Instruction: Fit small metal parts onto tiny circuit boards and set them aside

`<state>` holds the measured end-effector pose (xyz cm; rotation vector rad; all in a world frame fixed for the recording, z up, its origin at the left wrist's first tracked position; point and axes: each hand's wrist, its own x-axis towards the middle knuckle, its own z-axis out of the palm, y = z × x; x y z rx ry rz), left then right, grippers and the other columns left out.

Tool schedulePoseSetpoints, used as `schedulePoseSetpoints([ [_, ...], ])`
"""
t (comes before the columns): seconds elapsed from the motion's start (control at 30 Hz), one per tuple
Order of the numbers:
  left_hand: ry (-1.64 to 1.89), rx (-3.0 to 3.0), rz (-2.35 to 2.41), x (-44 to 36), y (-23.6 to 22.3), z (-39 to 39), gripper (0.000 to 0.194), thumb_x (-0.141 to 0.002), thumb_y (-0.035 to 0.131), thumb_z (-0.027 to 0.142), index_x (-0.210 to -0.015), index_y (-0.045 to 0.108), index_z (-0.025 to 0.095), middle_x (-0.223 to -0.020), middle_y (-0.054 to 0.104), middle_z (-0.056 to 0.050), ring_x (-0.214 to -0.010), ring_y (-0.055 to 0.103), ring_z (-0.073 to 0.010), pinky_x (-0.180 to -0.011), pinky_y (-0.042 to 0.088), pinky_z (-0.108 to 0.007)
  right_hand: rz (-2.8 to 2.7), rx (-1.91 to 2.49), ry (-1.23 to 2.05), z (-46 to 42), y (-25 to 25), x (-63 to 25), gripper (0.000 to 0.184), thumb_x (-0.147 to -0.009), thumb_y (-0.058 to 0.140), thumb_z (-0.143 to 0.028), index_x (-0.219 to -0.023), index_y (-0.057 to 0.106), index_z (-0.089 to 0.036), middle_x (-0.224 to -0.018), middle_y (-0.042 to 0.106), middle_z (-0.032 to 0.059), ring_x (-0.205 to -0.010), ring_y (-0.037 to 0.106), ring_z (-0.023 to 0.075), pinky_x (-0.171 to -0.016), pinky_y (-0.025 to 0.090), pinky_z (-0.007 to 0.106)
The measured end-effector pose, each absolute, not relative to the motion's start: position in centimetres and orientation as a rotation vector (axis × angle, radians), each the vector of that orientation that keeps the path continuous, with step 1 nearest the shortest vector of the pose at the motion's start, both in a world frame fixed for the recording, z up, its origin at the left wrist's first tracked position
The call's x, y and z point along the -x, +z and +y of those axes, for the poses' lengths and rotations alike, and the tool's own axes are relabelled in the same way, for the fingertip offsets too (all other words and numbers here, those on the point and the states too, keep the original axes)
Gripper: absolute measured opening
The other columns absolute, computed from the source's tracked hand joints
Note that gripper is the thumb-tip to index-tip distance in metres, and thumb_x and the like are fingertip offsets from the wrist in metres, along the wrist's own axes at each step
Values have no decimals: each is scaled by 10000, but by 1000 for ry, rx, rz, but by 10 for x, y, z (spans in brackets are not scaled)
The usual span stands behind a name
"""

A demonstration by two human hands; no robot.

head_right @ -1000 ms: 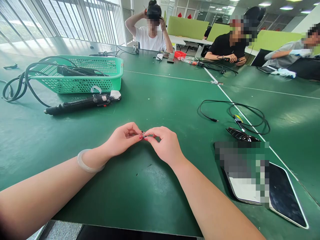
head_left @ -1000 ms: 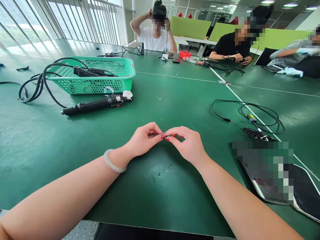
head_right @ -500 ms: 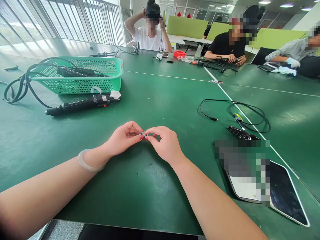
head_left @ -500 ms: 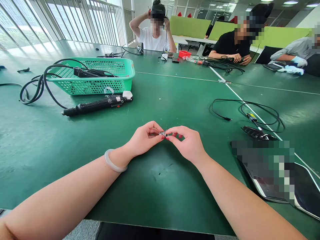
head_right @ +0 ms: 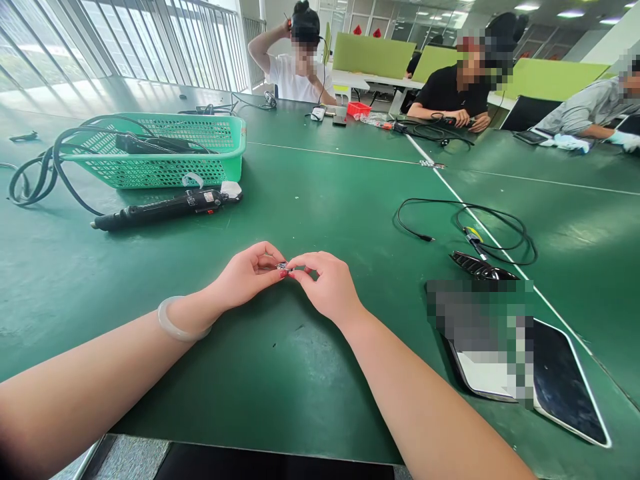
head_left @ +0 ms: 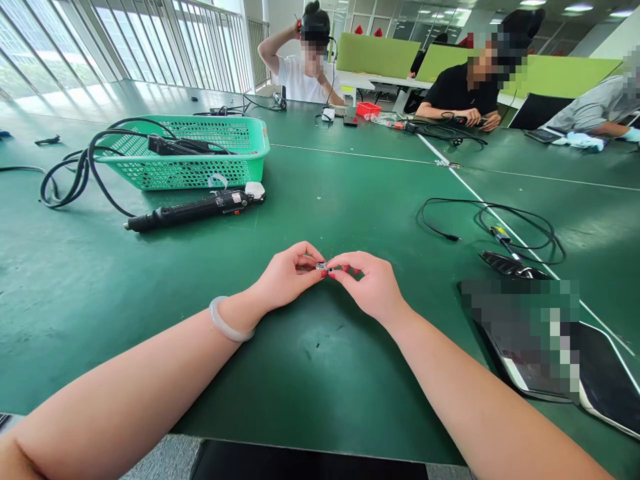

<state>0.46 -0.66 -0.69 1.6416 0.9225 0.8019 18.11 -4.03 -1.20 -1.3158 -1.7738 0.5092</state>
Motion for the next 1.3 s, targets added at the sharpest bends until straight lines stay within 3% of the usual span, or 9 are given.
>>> schedulePoseSetpoints([
  [0.17, 797, -1651, 930, -4, -8, -5, 193, -741, 647, 301, -827, 533, 171, -836, 689, -40, -794, 651, -155, -739, 499, -305, -1810, 1297, 512, -40, -11, -181, 150, -780, 601, -175, -812, 708, -276, -883, 720, -14, -821, 624, 161, -678, 483, 295],
  [0.33, 790, -1641, 919, -4, -8, -5, 190, -745, 646, 303, -833, 548, 165, -860, 689, -50, -818, 653, -160, -753, 505, -307, -1826, 1326, 504, -40, -11, -183, 129, -775, 614, -185, -812, 704, -269, -890, 715, -11, -728, 610, 146, -657, 485, 295],
  [0.6, 797, -1650, 905, -4, -11, -6, 170, -763, 629, 301, -829, 555, 163, -853, 682, -47, -822, 649, -158, -774, 504, -315, -1829, 1315, 476, -41, -12, -183, 118, -777, 620, -186, -818, 694, -267, -892, 713, -20, -752, 616, 142, -670, 478, 282],
  [0.87, 791, -1612, 876, -2, -11, -5, 196, -758, 640, 280, -869, 532, 160, -903, 686, -62, -854, 657, -159, -812, 514, -324, -1824, 1375, 422, -40, -14, -182, 112, -769, 631, -224, -859, 681, -271, -759, 669, -15, -643, 560, 137, -596, 446, 279],
  [1.1, 782, -1585, 844, -2, -9, -5, 501, -728, 654, 178, -1193, 469, 192, -1052, 674, -89, -948, 653, -177, -870, 513, -361, -1817, 1379, 369, -32, -17, -182, 116, -783, 612, -241, -876, 673, -273, -732, 639, -7, -659, 550, 147, -625, 451, 293],
  [1.3, 765, -1556, 806, -2, -11, -4, 707, -730, 646, 148, -1361, 337, 225, -1244, 600, -128, -1034, 629, -196, -914, 505, -381, -1814, 1386, 291, -27, -18, -182, 129, -792, 607, -220, -897, 663, -269, -821, 674, 1, -710, 560, 159, -672, 463, 310],
])
